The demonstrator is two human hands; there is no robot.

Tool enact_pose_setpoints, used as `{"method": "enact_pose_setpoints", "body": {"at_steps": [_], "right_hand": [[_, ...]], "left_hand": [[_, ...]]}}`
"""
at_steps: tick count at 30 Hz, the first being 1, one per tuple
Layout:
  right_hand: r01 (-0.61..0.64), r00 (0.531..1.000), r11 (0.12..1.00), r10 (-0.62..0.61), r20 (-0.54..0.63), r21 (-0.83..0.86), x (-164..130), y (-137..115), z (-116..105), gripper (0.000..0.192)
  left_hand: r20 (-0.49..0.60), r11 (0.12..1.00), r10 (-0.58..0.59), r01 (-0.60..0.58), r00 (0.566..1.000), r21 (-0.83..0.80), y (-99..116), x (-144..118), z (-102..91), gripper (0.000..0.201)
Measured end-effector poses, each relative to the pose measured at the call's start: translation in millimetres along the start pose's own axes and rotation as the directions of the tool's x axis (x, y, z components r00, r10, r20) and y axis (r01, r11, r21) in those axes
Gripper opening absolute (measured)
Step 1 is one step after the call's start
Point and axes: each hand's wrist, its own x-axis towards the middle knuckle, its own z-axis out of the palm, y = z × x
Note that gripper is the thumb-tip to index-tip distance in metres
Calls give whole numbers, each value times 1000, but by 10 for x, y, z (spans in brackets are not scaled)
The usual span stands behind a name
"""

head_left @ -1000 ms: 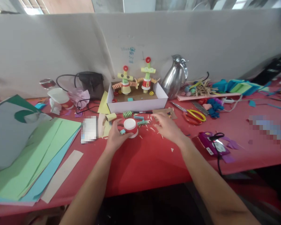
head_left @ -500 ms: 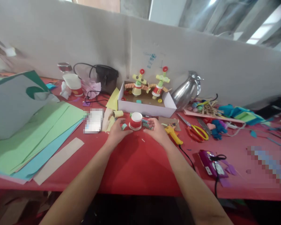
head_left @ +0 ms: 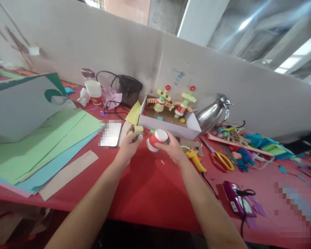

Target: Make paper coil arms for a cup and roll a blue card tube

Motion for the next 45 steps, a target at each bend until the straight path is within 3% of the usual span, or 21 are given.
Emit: {"method": "enact_pose_setpoints", "body": {"at_steps": [2, 5, 13, 18, 26, 45], "right_hand": [[-44, 999, 982, 42, 14, 184, -170, -115, 9, 58], [-93, 995, 940, 103, -14, 327, -358, -172, 4, 62], [-121, 991, 886, 135, 1, 447, -409, -32, 14, 64], [-84, 994, 914, 106, -34, 397, -414, 13, 20, 66], [-37, 995, 954, 63, -78, 298, -418, 33, 35, 67], [5, 992, 1000, -5, -127, 6, -447, 56, 76, 68]], "left_hand": [[31, 999, -6, 5, 1000, 36, 64, -16, -15, 26], [77, 999, 12, -15, 997, 41, 137, -49, -17, 24], [255, 987, 82, -113, 964, 112, 220, -134, 7, 26], [299, 958, 129, -197, 945, 210, 261, -195, 32, 23], [265, 908, 193, -274, 945, 316, 283, -231, 63, 14], [303, 887, 161, -272, 939, 372, 249, -180, 51, 11]]}}
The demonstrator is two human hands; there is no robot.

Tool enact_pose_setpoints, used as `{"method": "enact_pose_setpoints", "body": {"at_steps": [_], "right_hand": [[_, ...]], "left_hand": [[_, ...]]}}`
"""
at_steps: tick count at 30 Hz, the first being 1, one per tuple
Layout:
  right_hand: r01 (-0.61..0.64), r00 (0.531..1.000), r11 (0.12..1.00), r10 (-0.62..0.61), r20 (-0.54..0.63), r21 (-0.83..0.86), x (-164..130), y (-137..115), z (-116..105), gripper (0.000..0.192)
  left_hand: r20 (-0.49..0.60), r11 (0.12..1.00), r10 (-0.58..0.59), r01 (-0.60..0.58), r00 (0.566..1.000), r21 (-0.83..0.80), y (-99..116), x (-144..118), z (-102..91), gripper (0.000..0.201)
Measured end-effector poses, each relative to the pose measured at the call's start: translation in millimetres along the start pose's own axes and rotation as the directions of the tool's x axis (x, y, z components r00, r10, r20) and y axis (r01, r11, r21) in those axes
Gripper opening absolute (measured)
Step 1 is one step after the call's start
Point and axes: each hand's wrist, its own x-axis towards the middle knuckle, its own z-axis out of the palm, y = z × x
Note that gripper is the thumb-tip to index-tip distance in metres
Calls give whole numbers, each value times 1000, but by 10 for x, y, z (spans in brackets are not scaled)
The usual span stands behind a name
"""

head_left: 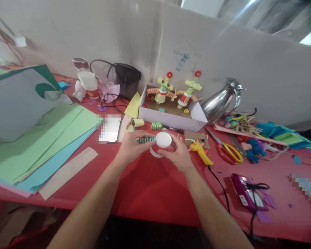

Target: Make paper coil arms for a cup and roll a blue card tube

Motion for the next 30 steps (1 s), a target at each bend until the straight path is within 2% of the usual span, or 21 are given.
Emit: {"method": "enact_pose_setpoints", "body": {"at_steps": [7, 11, 15, 18, 21, 24, 27, 30], "right_hand": [[40, 998, 994, -45, -48, -105, -34, -23, 58, 63], [29, 998, 998, -32, -53, -49, -21, 22, 96, 63], [-27, 995, 999, 29, -93, 20, -8, 71, 123, 63], [-68, 990, 997, 72, -118, 40, -11, 100, 140, 63], [-90, 986, 996, 93, -139, 27, -13, 119, 146, 62], [-101, 982, 995, 102, -157, 11, -6, 122, 141, 61], [-109, 981, 993, 113, -157, 35, 1, 112, 137, 61], [-111, 980, 992, 120, -160, 64, -1, 107, 140, 61]], "left_hand": [[48, 1000, -7, 8, 999, -16, -62, 32, -35, 16], [90, 1000, 3, -2, 996, -11, -90, 66, -53, 17], [129, 998, 50, -54, 990, 25, -98, 82, -99, 42], [100, 989, 92, -103, 991, 110, -125, 95, -162, 59], [-36, 972, 157, -148, 987, 182, -171, 121, -236, 69], [-280, 988, 149, -135, 948, 68, -215, 153, -304, 62], [-537, 985, 2, -95, 844, -145, -265, 177, -371, 42], [-703, 967, -143, -53, 697, -249, -325, 188, -435, 45]]}}
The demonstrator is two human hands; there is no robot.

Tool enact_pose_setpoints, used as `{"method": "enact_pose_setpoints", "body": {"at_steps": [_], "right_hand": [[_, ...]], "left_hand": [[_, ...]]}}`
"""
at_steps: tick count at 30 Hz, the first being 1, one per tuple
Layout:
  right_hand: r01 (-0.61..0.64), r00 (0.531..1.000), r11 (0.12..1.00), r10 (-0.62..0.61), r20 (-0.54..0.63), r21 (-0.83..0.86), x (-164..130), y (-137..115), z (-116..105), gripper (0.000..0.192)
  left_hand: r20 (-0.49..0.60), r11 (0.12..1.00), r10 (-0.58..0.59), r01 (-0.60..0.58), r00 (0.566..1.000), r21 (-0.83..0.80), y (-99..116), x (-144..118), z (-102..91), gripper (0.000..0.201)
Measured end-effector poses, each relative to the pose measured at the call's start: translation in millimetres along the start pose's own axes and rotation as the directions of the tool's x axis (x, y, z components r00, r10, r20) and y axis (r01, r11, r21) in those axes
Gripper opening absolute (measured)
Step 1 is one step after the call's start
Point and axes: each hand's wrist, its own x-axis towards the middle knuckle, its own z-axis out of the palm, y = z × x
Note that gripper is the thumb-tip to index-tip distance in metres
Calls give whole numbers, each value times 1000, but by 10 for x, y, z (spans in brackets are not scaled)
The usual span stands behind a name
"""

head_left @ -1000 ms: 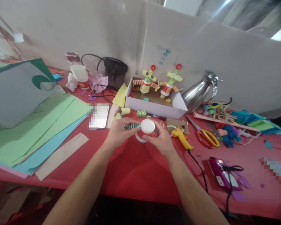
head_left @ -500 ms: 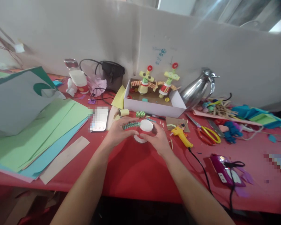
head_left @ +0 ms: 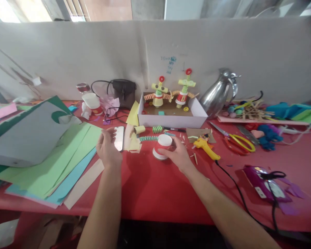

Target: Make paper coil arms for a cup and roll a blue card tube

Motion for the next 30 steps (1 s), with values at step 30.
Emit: {"method": "enact_pose_setpoints", "body": {"at_steps": [30], "right_hand": [[195, 979, 977, -188, 82, -88, -18, 51, 76, 56]], "left_hand": [[804, 574, 225, -742, 550, 346, 54, -482, 233, 22]]}}
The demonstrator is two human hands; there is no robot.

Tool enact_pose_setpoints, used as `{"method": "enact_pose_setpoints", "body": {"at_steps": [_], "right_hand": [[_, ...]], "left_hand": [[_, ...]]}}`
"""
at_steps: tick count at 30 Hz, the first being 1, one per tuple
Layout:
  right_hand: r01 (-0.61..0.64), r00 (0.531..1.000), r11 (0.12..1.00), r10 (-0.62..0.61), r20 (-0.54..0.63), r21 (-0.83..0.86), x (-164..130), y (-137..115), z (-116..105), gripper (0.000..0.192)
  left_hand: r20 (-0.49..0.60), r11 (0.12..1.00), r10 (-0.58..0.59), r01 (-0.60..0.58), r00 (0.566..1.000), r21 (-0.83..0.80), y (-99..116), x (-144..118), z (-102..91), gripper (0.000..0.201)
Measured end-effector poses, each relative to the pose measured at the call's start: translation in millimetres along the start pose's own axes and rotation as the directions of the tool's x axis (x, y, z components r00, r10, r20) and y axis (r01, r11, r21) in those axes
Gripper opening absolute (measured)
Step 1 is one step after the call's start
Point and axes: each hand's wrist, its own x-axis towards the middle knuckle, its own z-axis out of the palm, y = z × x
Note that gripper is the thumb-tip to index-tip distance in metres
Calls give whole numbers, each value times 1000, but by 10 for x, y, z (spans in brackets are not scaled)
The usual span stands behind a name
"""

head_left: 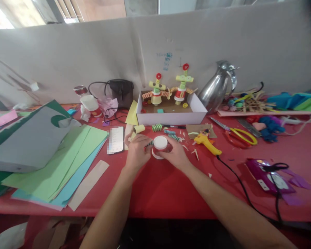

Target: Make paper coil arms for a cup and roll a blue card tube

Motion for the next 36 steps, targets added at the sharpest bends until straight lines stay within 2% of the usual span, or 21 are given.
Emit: {"method": "enact_pose_setpoints", "body": {"at_steps": [7, 9, 11, 12, 14, 16, 17, 19, 22, 23, 24, 25, 27, 28, 29, 30, 32, 36], "right_hand": [[-9, 1000, 1000, 9, -19, 20, 74, 5, 33, 57], [-26, 999, 1000, 26, -27, -1, 92, 10, 32, 59], [-33, 999, 999, 32, -27, -40, 94, 19, 26, 59], [-36, 999, 998, 34, -27, -61, 92, 25, 21, 60], [-42, 999, 995, 39, -27, -90, 82, 41, 13, 61], [-45, 999, 994, 43, -23, -102, 73, 54, 5, 63], [-45, 999, 994, 43, -21, -104, 69, 59, 2, 63], [-38, 999, 994, 37, -16, -102, 62, 64, -5, 65], [-21, 1000, 996, 20, -11, -91, 48, 68, -16, 70], [-15, 1000, 996, 14, -9, -89, 43, 69, -19, 71], [-11, 1000, 996, 10, -7, -90, 38, 72, -21, 72], [-6, 1000, 996, 6, -5, -94, 35, 74, -23, 73], [4, 1000, 995, -4, -2, -103, 32, 78, -24, 72], [10, 1000, 994, -10, -1, -109, 33, 79, -23, 70], [17, 1000, 993, -17, -2, -114, 35, 78, -23, 68], [23, 1000, 993, -23, 0, -119, 37, 77, -24, 66], [32, 999, 991, -31, 9, -129, 41, 72, -26, 62], [36, 999, 988, -34, 15, -151, 41, 69, -33, 60]], "left_hand": [[-41, 998, -8, 11, 999, 69, 15, 36, 17, 22], [-102, 998, -16, 22, 995, 56, 3, 40, -57, 36], [-242, 998, -62, 62, 968, -8, -47, 38, -156, 47], [-339, 992, -119, 99, 933, -75, -87, 38, -204, 46], [-504, 939, -316, 187, 804, -290, -192, 41, -274, 36], [-509, 806, -537, 232, 672, -544, -307, 49, -295, 28], [-463, 725, -620, 238, 633, -646, -361, 54, -290, 26], [-353, 589, -718, 253, 600, -767, -447, 63, -264, 23], [-280, 512, -769, 291, 574, -808, -511, 63, -237, 25], [-269, 516, -764, 304, 586, -801, -516, 60, -240, 26], [-260, 545, -735, 318, 626, -776, -513, 57, -248, 26], [-242, 602, -674, 330, 698, -727, -503, 52, -261, 26], [-132, 768, -459, 317, 879, -557, -466, 43, -287, 33], [-49, 845, -337, 279, 940, -457, -441, 40, -296, 41], [31, 902, -239, 233, 971, -365, -415, 38, -300, 49], [93, 936, -180, 199, 979, -290, -391, 37, -299, 54], [154, 961, -163, 192, 974, -198, -355, 38, -283, 52], [154, 961, -200, 225, 968, -164, -359, 48, -250, 24]]}}
